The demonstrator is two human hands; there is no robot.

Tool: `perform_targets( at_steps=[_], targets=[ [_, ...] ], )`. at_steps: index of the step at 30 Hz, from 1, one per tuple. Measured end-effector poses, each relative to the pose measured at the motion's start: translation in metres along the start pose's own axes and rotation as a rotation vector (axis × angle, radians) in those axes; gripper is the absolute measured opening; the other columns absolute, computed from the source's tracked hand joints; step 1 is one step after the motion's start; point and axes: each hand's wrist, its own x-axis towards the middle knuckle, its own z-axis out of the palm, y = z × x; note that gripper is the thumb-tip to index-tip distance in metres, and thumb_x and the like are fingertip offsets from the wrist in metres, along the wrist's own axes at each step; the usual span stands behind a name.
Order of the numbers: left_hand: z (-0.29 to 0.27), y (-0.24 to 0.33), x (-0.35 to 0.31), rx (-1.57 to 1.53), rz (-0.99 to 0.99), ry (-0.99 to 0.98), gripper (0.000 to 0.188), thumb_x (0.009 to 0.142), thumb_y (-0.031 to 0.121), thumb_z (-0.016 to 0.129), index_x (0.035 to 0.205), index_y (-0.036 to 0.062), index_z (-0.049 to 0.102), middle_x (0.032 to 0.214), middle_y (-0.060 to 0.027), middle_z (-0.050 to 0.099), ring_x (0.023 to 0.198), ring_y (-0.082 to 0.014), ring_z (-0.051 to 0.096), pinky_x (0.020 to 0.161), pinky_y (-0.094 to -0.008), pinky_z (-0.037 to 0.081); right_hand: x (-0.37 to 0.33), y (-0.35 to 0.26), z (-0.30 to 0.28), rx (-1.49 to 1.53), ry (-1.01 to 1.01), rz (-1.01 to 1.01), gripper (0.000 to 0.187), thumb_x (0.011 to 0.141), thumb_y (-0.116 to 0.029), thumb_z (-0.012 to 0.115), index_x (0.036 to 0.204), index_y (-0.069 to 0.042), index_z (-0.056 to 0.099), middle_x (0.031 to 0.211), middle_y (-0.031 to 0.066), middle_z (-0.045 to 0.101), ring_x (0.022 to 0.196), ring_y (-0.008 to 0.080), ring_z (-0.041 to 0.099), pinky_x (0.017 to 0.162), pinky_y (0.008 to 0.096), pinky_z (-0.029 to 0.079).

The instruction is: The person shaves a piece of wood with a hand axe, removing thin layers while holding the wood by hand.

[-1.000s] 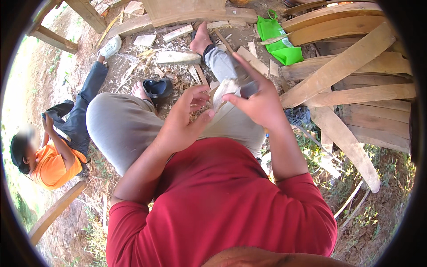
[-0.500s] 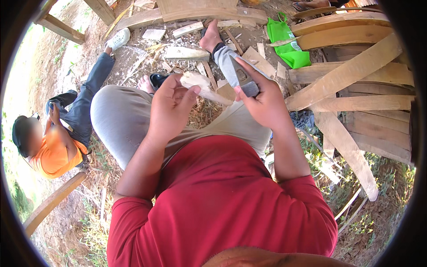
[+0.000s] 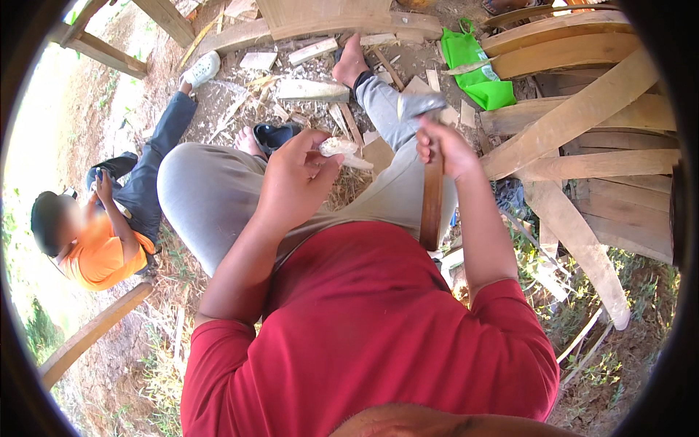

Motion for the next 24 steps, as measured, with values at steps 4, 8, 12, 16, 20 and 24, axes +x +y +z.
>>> perform_targets(
  at_steps=[4,8,12,16,20,24],
  targets=[
    [-0.004,0.003,0.005,0.011,-0.089,0.064,0.028,0.096,0.004,0.076,0.118,-0.0074,0.063,0.1,-0.0137,0.07,0.088,-0.0141,0.07,0.069,-0.0293,0.059,0.034,0.047,-0.035,0.037,-0.117,0.151,0.023,0.105,-0.03,0.066,0.108,-0.01,0.057,0.077,-0.0002,0.059,0.062,0.014,0.055,0.057,0.0309,0.047],
    [-0.022,-0.007,0.008,-0.026,-0.047,0.196,0.025,0.099,0.004,0.073,0.119,-0.007,0.062,0.097,-0.0078,0.072,0.088,-0.0096,0.069,0.066,-0.0247,0.054,0.012,0.051,-0.007,-0.002,-0.166,0.064,0.028,0.103,-0.024,0.068,0.121,-0.006,0.057,0.081,0.0011,0.06,0.063,0.0146,0.059,0.058,0.0317,0.049],
    [-0.046,0.024,0.02,-0.032,-0.052,0.225,0.018,0.105,0.007,0.066,0.121,-0.0029,0.063,0.098,-0.0052,0.074,0.088,-0.0096,0.072,0.071,-0.0233,0.058,0.02,0.083,-0.02,-0.14,-0.167,0.113,0.036,0.101,-0.017,0.066,0.132,-0.002,0.054,0.084,0.003,0.06,0.061,0.0152,0.06,0.058,0.0328,0.051],
    [-0.078,0.055,0.035,0.087,-0.115,0.156,0.017,0.108,0.01,0.062,0.12,-0.0013,0.064,0.107,-0.0068,0.074,0.093,-0.0125,0.074,0.075,-0.0257,0.063,0.031,0.101,-0.011,-0.109,-0.198,0.11,0.033,0.098,-0.011,0.066,0.129,-0.003,0.055,0.082,0.0041,0.06,0.062,0.0165,0.06,0.058,0.0347,0.052],
    [-0.105,0.076,0.074,0.221,-0.195,0.076,0.02,0.107,0.011,0.062,0.124,-0.0007,0.063,0.113,-0.0086,0.074,0.099,-0.0159,0.075,0.08,-0.028,0.063,0.025,0.093,-0.008,-0.105,-0.239,0.101,0.031,0.1,-0.014,0.064,0.128,-0.004,0.055,0.082,0.005,0.061,0.059,0.0164,0.059,0.056,0.0348,0.052],
    [-0.146,0.05,0.137,0.364,-0.297,-0.013,0.025,0.106,0.013,0.065,0.126,-0.0005,0.061,0.116,-0.0113,0.075,0.103,-0.0173,0.076,0.083,-0.0293,0.06,0.034,0.096,-0.011,-0.203,-0.152,0.17,0.029,0.101,-0.017,0.063,0.125,-0.004,0.055,0.081,0.0061,0.061,0.058,0.0169,0.06,0.054,0.0353,0.052]
  ],
)
